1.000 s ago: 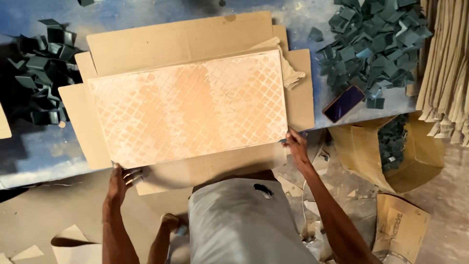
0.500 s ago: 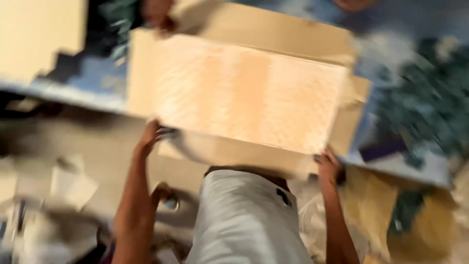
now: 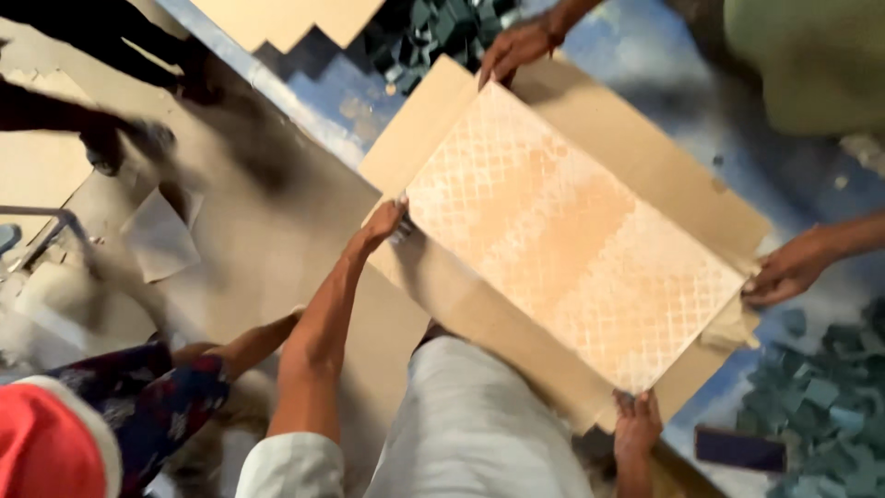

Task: The person places a rectangular tile onto a cardboard sheet, folds the cardboard to create a box, and applies yellow tape along the edges. They also handle small square spacers and move cardboard components on a blue workspace.

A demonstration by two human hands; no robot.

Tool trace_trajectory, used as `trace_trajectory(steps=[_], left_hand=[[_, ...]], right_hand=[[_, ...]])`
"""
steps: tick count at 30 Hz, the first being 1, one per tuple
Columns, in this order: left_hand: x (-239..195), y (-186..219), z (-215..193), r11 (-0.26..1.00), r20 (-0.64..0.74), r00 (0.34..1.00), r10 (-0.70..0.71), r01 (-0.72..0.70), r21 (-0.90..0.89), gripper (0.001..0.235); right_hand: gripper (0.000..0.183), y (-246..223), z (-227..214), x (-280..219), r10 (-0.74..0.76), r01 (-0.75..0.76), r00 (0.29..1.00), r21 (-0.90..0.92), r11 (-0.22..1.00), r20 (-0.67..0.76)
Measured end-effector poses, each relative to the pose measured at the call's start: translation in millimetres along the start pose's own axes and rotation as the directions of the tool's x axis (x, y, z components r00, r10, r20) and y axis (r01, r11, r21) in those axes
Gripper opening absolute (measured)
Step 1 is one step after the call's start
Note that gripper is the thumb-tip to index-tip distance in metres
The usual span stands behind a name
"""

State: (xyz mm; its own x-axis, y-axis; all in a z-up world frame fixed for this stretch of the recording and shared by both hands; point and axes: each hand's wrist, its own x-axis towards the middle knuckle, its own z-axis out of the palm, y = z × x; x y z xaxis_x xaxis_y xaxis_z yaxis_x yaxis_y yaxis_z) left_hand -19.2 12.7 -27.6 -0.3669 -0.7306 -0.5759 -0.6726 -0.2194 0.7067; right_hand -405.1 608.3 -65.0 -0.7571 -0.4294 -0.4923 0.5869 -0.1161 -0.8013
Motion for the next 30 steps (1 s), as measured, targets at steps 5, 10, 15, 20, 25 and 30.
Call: trace_trajectory(steps=[5,10,15,20,25,30], left_hand=[[17.8,-3.2,-2.1,0.985,-0.063,0.998,0.023,-0.012,0.171,0.083],[40.2,-16.3,8.9,0.999,-0.046,0.999,0.023,-0.021,0.049,0.083],[-11.0,29.7,3.3,1.000,-0.146,0.989,0.003,0.000,0.025,0.074],[-50.3,61.8,7.0,0.987,-0.402,0.915,0.029,0.039,0.159,0.062],[-43.3,43.2,5.3,0.999,-0.413,0.911,0.008,-0.025,-0.036,0.035],[-40.8,47.2,-19.4,0.992,-0.307,0.952,-0.014,-0.026,-0.126,0.034]], right_hand=[[0.045,24.8,-27.7,7.7,0.103,-0.115,0.962,-0.033,0.993,-0.254],[0.052,36.0,-40.6,30.9,-0.021,0.021,0.999,-0.007,1.000,0.042],[0.047,13.1,-3.0,4.3,0.028,-0.029,0.994,-0.015,0.999,-0.108],[0.031,26.0,-7.3,9.3,-0.003,0.006,0.975,0.012,1.000,-0.223],[0.035,9.3,8.4,-7.9,-0.034,-0.050,0.928,-0.215,0.975,-0.372],[0.033,1.3,4.5,-20.9,-0.015,-0.045,0.958,-0.204,0.978,-0.285]])
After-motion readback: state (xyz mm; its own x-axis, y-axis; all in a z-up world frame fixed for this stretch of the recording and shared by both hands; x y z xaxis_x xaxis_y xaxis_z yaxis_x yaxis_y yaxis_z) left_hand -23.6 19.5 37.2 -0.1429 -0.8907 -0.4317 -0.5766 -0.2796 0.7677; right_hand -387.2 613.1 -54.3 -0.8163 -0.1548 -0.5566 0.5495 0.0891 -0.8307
